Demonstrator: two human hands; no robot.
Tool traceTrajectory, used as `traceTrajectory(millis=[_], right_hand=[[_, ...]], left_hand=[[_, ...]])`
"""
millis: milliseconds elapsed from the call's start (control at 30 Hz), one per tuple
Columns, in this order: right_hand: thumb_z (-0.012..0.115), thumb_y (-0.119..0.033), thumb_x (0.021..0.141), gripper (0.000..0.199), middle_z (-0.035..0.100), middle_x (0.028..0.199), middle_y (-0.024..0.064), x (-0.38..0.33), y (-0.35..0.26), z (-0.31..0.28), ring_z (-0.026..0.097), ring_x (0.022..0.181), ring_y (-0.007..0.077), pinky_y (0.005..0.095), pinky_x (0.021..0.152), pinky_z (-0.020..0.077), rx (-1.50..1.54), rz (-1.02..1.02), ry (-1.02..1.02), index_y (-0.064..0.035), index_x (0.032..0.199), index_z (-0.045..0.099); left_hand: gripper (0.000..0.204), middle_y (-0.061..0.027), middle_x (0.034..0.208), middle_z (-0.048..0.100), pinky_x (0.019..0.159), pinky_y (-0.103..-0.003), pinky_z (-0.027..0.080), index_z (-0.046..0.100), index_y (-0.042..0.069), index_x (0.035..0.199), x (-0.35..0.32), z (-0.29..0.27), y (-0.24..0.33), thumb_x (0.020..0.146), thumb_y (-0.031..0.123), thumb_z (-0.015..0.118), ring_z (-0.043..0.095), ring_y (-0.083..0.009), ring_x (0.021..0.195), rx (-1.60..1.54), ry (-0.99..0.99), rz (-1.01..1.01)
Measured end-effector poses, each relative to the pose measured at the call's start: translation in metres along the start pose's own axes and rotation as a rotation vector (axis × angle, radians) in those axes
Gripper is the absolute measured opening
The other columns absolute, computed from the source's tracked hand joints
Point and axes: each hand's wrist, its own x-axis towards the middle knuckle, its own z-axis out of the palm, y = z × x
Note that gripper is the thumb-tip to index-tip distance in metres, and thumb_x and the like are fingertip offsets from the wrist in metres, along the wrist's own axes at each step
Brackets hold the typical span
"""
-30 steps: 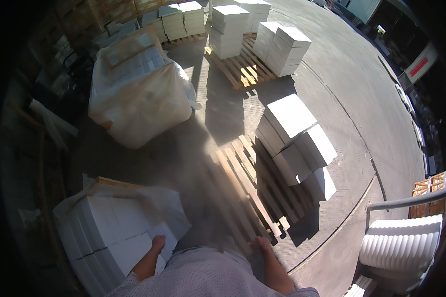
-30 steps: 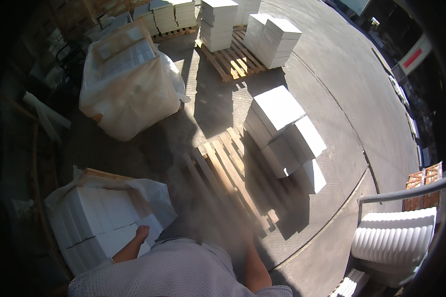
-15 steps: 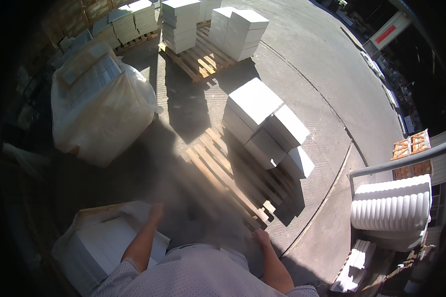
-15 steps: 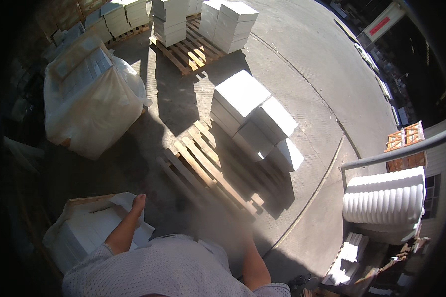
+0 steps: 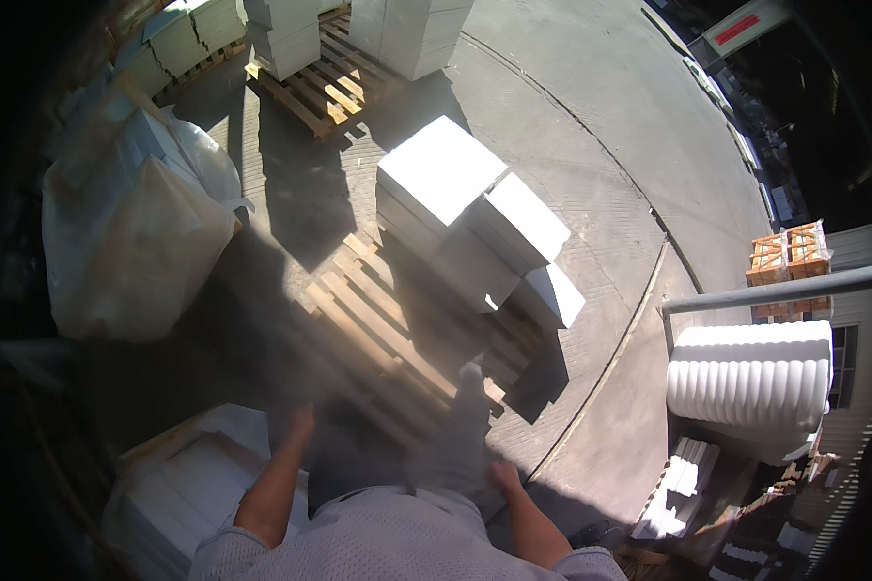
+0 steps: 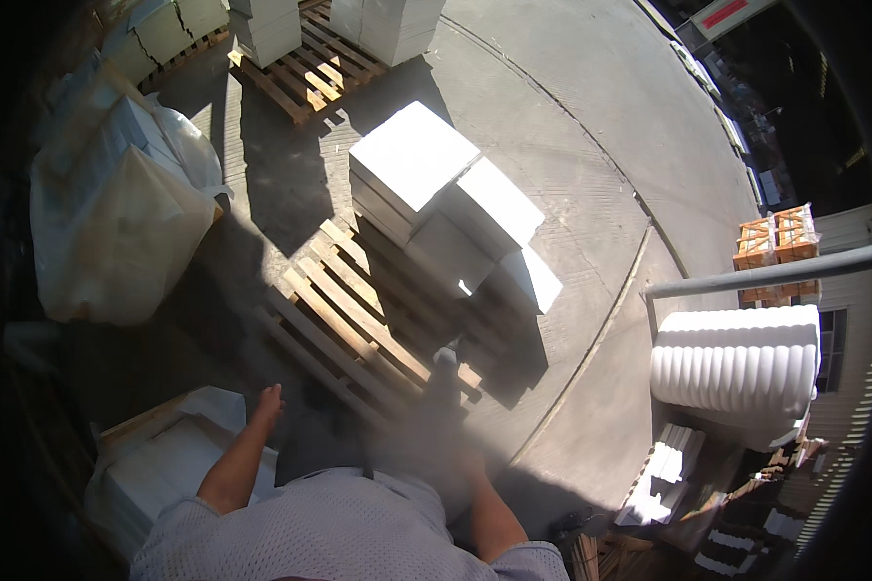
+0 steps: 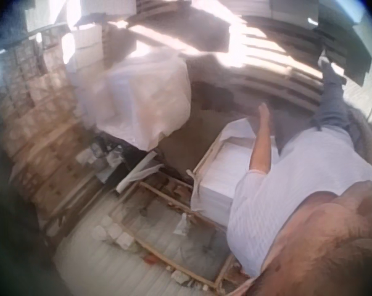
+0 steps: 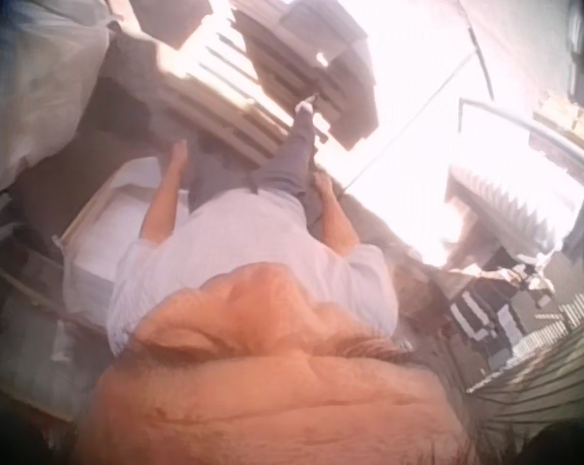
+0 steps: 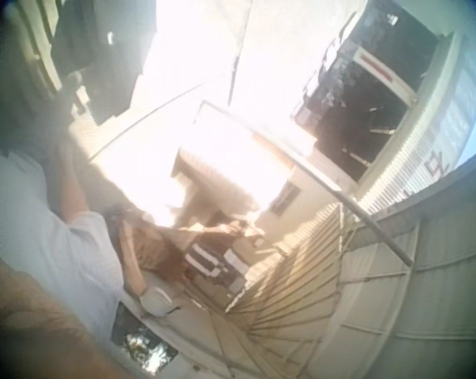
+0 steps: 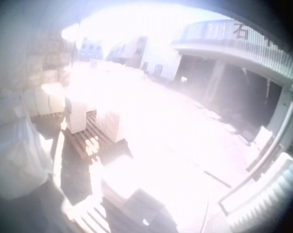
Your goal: The person repeatedly picks up white rectangular blocks from a pallet and places them onto a stack on another pallet. The person handles the blocks one at a time, moving between two pallets in a warehouse setting.
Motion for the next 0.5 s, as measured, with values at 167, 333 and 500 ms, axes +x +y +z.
traceTrajectory(millis=[167,333,500], right_hand=[[0.059,-0.022,0.079,0.024,0.067,0.084,0.0181,0.154,0.070,-0.076,0.066,0.079,0.0324,0.0425,0.069,0.0522,0.598,0.199,0.004,0.0000,0.086,0.066],[0.056,-0.028,0.086,0.031,0.066,0.084,0.0065,0.336,0.107,-0.155,0.064,0.075,0.0167,0.0301,0.068,0.0506,0.345,-0.035,0.205,0.0001,0.092,0.067],[0.059,-0.018,0.090,0.023,0.064,0.082,0.0021,0.457,0.103,-0.156,0.060,0.068,0.0098,0.0216,0.057,0.0457,1.276,0.465,0.096,-0.0014,0.106,0.061]], left_hand=[[0.041,-0.0176,0.113,0.061,0.090,-0.040,0.045,0.059,-0.001,0.119,0.052,0.104,0.048,0.097,0.030,0.042,0.058,-0.0292,0.106,-0.021,-0.022,0.162],[0.048,-0.0127,0.115,0.062,0.085,-0.035,0.048,0.054,0.002,0.127,0.129,0.238,0.143,0.095,0.038,0.052,0.060,-0.0221,0.103,0.179,-0.007,0.696],[0.051,-0.0138,0.122,0.060,0.094,-0.035,0.045,0.047,0.004,0.136,0.234,0.354,0.301,0.094,0.032,0.056,0.058,-0.0239,0.108,-0.337,-0.208,0.349]])
